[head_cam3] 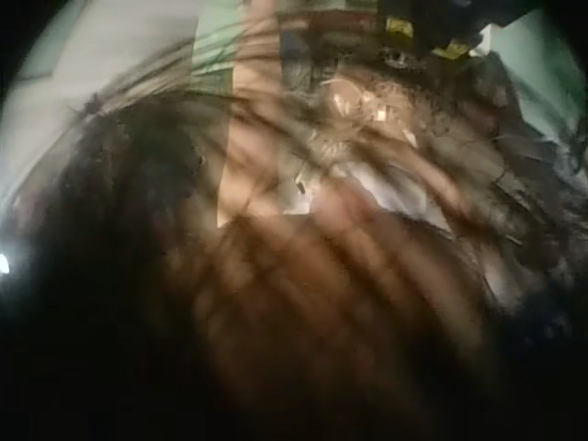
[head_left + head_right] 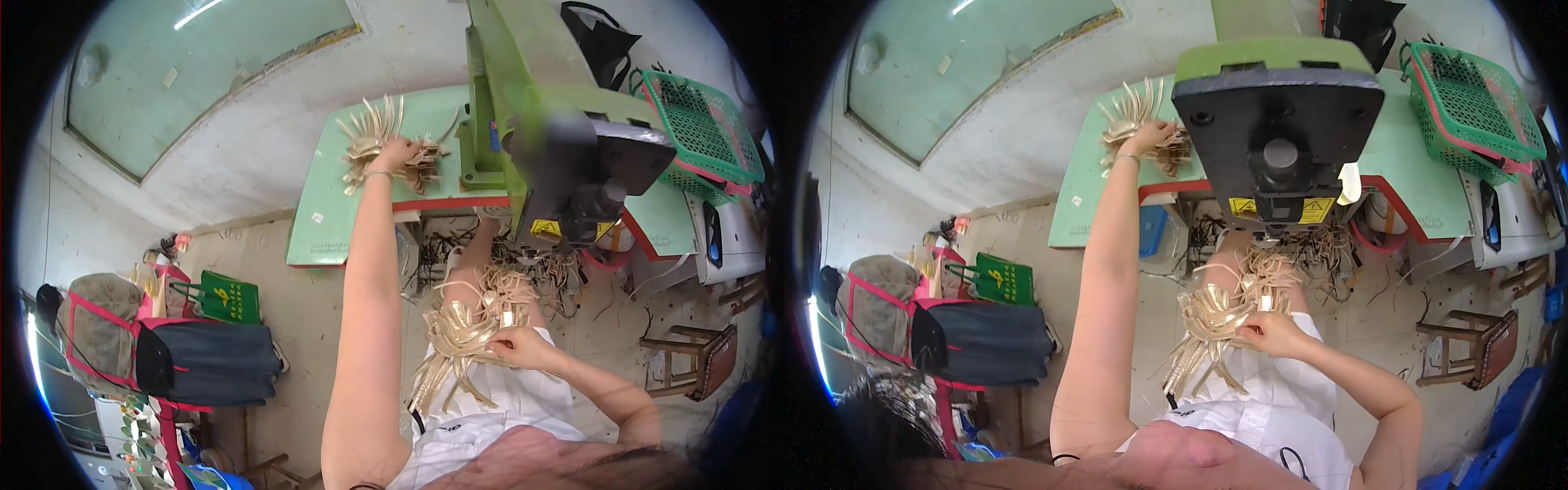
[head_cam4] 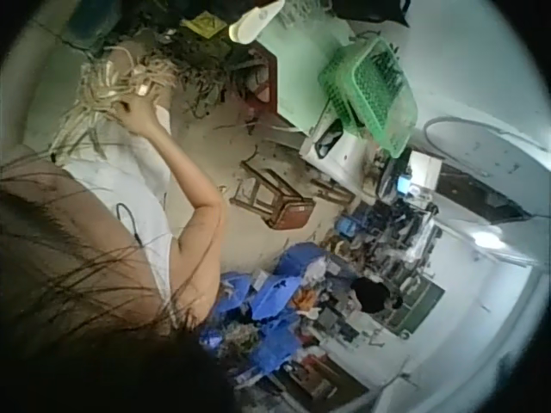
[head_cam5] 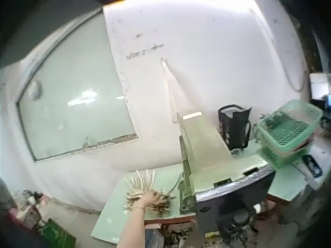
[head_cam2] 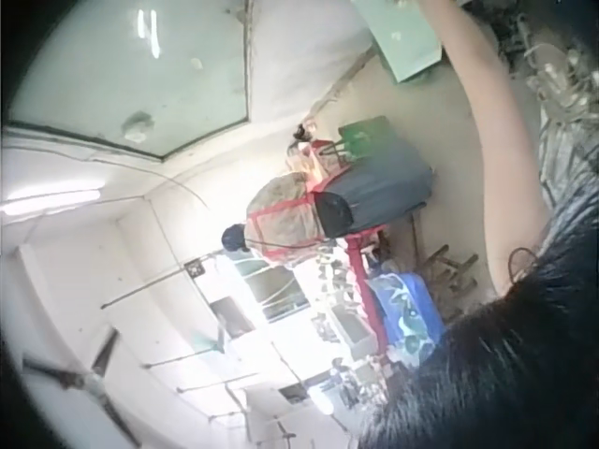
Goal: The person repeatedly feeds gold-colored flat cables into a green press machine, activates the press, and removes the processed cables. They handle the cables by hand, organizing them into a growing bundle while working at a green table in a workshop.
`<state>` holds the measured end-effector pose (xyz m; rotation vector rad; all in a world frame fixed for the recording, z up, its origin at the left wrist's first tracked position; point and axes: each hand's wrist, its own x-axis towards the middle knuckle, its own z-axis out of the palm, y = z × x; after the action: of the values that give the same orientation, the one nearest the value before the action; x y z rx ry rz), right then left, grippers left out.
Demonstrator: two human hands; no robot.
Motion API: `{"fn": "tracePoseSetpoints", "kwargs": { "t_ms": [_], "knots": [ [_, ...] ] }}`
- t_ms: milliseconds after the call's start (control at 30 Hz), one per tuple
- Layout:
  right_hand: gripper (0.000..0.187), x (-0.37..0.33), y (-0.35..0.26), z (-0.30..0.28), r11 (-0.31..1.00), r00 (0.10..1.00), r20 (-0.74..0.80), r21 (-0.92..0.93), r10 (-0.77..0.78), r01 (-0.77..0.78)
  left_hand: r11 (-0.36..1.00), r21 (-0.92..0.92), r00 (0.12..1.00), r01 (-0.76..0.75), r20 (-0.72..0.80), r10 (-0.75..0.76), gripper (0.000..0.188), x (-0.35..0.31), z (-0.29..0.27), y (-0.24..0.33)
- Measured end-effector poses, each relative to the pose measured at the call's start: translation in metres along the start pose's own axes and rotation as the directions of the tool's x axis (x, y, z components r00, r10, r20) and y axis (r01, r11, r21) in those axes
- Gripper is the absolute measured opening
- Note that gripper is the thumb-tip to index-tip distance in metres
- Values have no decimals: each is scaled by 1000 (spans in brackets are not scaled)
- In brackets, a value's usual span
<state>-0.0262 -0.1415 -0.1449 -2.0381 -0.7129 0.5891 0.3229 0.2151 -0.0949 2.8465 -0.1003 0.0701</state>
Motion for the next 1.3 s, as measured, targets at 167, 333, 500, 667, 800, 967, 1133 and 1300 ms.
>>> {"fn": "tracePoseSetpoints", "kwargs": {
  "t_ms": [167,333,500,667,800,967,1133,1300],
  "knots": [
    [16,1,13,15,991,998,-61,-130,-21,13,920,-212,656,-331,-752,63,31,-68,-5,51],
    [18,24,19,42,945,952,-139,-224,-272,237,899,-400,956,-179,-288,61,22,-227,-30,102],
    [24,41,18,57,885,930,10,-304,-367,352,969,141,907,-203,400,131,36,-359,26,106],
    [27,34,13,44,977,979,66,-84,-191,196,956,-276,865,-101,449,221,32,-375,20,105],
    [36,24,-9,17,956,957,-159,133,-242,263,744,-667,804,22,454,384,18,-354,-11,116],
    [25,11,-19,-29,968,983,11,177,-182,178,565,-789,856,240,447,261,13,-337,-5,143],
    [12,8,-58,-143,899,899,27,-15,-437,437,438,-888,937,140,261,231,13,-321,-29,200],
    [21,2,-132,-236,962,978,206,-264,-12,67,290,-955,980,64,115,161,14,-305,-32,245]
  ]
}}
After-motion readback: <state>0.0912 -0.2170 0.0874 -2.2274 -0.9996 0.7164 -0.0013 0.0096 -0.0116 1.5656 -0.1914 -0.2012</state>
